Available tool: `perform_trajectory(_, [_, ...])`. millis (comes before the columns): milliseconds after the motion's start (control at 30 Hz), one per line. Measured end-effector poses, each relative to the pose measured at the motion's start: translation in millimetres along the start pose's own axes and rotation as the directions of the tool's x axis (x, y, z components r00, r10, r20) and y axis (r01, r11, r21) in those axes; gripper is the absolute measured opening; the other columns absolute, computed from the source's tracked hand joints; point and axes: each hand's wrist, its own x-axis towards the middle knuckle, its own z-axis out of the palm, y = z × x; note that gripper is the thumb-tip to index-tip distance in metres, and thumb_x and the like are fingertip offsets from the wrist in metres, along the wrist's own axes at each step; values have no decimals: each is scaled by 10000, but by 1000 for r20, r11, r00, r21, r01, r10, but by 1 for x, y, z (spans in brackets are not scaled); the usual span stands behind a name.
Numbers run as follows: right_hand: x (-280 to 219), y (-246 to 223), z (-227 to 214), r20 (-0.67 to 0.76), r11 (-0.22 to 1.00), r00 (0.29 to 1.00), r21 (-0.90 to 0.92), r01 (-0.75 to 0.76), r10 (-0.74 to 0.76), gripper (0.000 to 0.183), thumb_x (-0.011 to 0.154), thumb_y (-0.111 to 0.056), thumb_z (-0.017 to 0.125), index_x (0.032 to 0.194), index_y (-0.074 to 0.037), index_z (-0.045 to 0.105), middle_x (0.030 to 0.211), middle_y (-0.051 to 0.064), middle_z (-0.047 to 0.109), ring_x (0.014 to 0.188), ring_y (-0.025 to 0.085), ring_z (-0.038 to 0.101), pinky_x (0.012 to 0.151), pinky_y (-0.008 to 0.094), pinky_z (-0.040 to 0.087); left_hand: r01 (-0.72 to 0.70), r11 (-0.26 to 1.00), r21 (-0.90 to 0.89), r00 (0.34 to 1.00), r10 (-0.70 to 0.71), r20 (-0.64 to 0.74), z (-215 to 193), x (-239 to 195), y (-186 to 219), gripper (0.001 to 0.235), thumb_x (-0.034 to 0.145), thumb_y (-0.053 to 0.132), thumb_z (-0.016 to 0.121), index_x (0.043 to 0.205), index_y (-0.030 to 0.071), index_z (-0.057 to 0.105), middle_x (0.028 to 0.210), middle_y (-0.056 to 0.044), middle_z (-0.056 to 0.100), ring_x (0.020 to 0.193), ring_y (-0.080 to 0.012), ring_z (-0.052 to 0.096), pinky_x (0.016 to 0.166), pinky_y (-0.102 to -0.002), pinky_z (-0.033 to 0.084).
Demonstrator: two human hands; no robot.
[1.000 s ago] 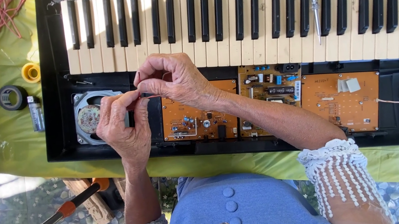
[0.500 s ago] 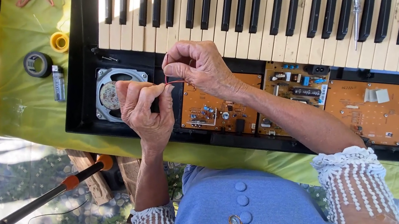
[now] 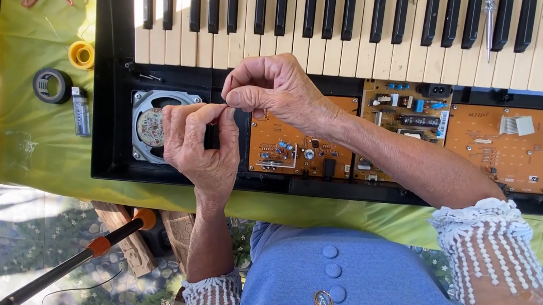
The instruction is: The person works on the internal electronics of a disassembled keyboard, specifically focusing on a speaker. They handle red wires connected to the speaker, wipe the speaker with a cloth, and then use a screwdriver to tighten screws on the speaker terminals.
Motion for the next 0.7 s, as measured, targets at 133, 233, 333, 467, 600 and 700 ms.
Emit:
perform_trajectory(133, [1,3,1,12,998,1000,60,-24,23,147,859,-147,838,936,-41,770,746,33,698,719,49,659,596,171,595,-6,1000,13,1000,5,18,1,0,1,99,921,49,780,865,32,700,769,-87,577,703,-274,578,677,-352,511])
perform_trajectory(233, [1,4,1,22,995,999,89,-39,38,155,864,-150,834,954,-38,776,755,40,704,721,65,669,586,171,597,10,1000,26,1000,-11,27,1,-1,3,93,931,49,750,862,39,688,778,-90,590,684,-283,571,682,-378,514])
perform_trajectory(333, [-1,8,0,24,999,999,46,-27,26,173,880,-151,835,979,-24,773,773,59,712,721,79,665,581,188,601,5,1000,16,1000,-6,11,3,-2,1,106,930,49,742,859,42,664,775,-87,575,667,-274,548,689,-366,507])
perform_trajectory(467, [-2,15,-2,10,999,999,34,-38,38,211,875,-168,845,1009,-26,765,801,56,719,727,81,671,582,196,606,21,1000,13,1000,-21,17,4,-2,2,106,941,46,701,849,46,649,765,-81,564,662,-275,547,695,-368,500])
perform_trajectory(600, [-1,19,-3,2,999,1000,34,-31,31,203,843,-150,872,976,-34,772,788,37,712,727,61,662,588,179,596,-4,1000,-1,1000,4,24,3,-1,0,84,932,37,692,855,32,661,779,-96,576,685,-296,576,691,-375,507])
perform_trajectory(700, [-3,7,-3,0,999,999,23,-34,34,191,846,-146,870,973,-38,775,797,43,717,732,65,655,598,183,593,-14,1000,16,1000,14,9,2,-1,1,69,931,39,721,869,33,692,785,-103,580,696,-310,579,699,-378,512])
